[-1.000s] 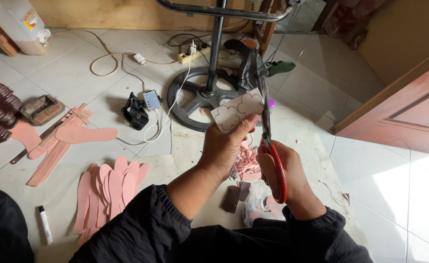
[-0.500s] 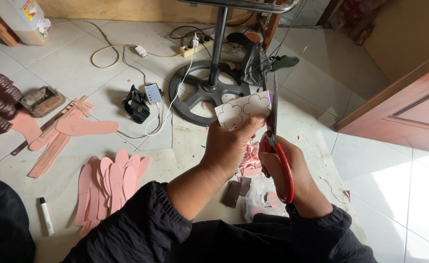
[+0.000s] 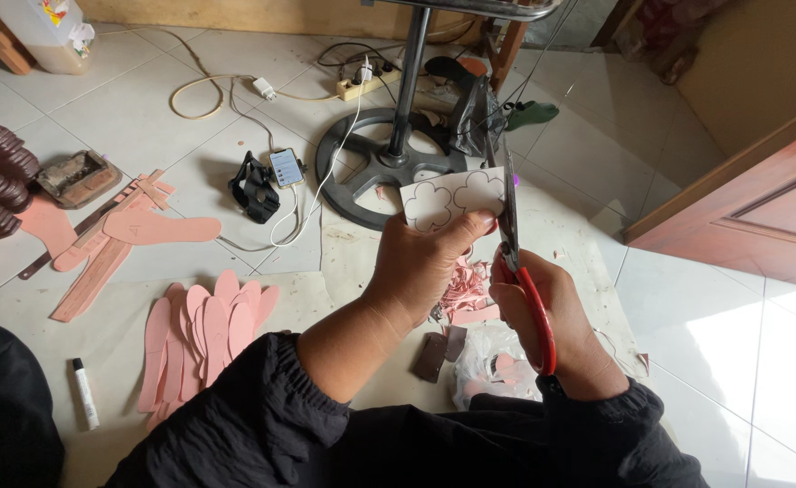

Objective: The person sits on the floor and uses red-handled scissors to cut a small white foam piece into a flower shape. They then pick up a larger white foam sheet with multiple outlined shapes and continue cutting along the outlines.

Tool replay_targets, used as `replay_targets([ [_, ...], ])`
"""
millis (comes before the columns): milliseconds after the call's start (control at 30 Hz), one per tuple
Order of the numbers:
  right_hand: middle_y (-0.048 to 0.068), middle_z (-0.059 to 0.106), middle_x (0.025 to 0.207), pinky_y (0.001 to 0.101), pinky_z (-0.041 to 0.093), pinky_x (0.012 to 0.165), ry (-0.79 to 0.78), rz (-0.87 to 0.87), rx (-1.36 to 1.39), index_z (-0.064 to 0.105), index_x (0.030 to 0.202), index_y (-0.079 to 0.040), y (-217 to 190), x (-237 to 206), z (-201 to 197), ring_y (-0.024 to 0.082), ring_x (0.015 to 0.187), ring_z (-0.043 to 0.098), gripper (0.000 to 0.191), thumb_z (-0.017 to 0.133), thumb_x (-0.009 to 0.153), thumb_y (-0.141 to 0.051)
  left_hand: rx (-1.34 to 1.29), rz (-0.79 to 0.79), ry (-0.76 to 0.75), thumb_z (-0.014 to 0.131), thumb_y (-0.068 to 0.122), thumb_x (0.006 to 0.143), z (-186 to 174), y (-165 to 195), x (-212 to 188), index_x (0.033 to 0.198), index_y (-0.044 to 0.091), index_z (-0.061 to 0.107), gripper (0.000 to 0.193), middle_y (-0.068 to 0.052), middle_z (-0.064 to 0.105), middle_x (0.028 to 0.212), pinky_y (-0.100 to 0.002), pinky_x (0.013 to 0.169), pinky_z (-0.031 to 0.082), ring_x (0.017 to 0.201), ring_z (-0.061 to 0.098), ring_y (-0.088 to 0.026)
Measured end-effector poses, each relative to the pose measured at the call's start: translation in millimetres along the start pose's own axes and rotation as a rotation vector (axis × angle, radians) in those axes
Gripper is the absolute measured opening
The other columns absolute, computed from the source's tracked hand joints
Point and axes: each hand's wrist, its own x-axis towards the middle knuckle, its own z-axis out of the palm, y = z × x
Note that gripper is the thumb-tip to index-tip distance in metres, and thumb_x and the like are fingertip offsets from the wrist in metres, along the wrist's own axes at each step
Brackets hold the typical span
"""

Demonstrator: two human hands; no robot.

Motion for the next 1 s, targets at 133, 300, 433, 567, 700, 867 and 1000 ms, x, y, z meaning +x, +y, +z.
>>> replay_targets([
  [133,0.001,0.052,0.067,0.0279,0.042,0.053,-0.046,-0.037,-0.018,0.058,0.081,-0.003,-2.1,-1.0,-2.2,0.010,0.060,0.047,0.011,0.061,0.081,-0.014,-0.053,-0.028,-0.033,0.073,0.012,0.086,-5.9,1.3,3.2,0.103,-0.001,0.076,0.021,-0.006,0.078,0.095,-0.028,0.082,0.058,0.087,0.073,-0.013],
  [300,0.001,0.053,0.069,0.0277,0.043,0.054,-0.121,-0.109,-0.042,0.058,0.084,-0.004,-5.4,-3.5,-5.0,0.010,0.063,0.047,0.012,0.060,0.080,-0.015,-0.038,-0.072,-0.049,0.073,0.011,0.087,-8.8,3.7,2.6,0.103,-0.003,0.077,0.022,-0.008,0.078,0.095,-0.028,0.080,0.056,0.086,0.071,-0.013],
  [433,0.001,0.055,0.071,0.0274,0.045,0.058,-0.099,-0.146,-0.055,0.059,0.086,-0.004,-5.9,-2.1,-5.4,0.010,0.066,0.049,0.014,0.063,0.081,-0.016,-0.041,-0.073,-0.055,0.073,0.010,0.087,-8.9,7.4,1.3,0.101,-0.003,0.077,0.020,-0.008,0.078,0.095,-0.028,0.081,0.057,0.087,0.073,-0.014],
  [567,0.001,0.055,0.069,0.0279,0.045,0.058,-0.085,-0.136,-0.110,0.059,0.084,-0.004,-4.3,-0.2,-6.5,0.010,0.065,0.049,0.013,0.063,0.080,-0.015,-0.066,-0.061,-0.056,0.073,0.009,0.085,-7.9,11.1,1.7,0.101,-0.003,0.076,0.019,-0.007,0.077,0.094,-0.028,0.080,0.057,0.085,0.072,-0.014],
  [700,0.001,0.053,0.069,0.0282,0.043,0.056,-0.086,-0.120,-0.112,0.058,0.082,-0.003,-1.3,-0.9,-7.1,0.010,0.065,0.047,0.013,0.064,0.081,-0.015,-0.005,-0.043,-0.070,0.072,0.010,0.084,-11.4,15.5,-0.4,0.098,-0.003,0.076,0.019,-0.007,0.077,0.091,-0.028,0.075,0.058,0.080,0.071,-0.013],
  [867,0.000,0.054,0.069,0.0280,0.042,0.055,-0.092,-0.096,-0.119,0.060,0.083,-0.003,1.7,-0.8,-9.1,0.008,0.064,0.047,0.013,0.064,0.081,-0.014,0.015,-0.086,-0.061,0.073,0.010,0.082,-13.3,17.7,0.1,0.092,-0.004,0.078,0.018,-0.007,0.076,0.084,-0.027,0.067,0.055,0.072,0.068,-0.012],
  [1000,0.000,0.054,0.068,0.0275,0.041,0.054,-0.116,-0.067,-0.105,0.061,0.084,-0.002,3.2,0.3,-11.1,0.008,0.062,0.047,0.013,0.065,0.081,-0.014,0.054,-0.120,-0.061,0.073,0.012,0.080,-16.4,19.5,1.2,0.090,-0.003,0.077,0.018,-0.006,0.075,0.081,-0.027,0.065,0.055,0.070,0.068,-0.012],
])
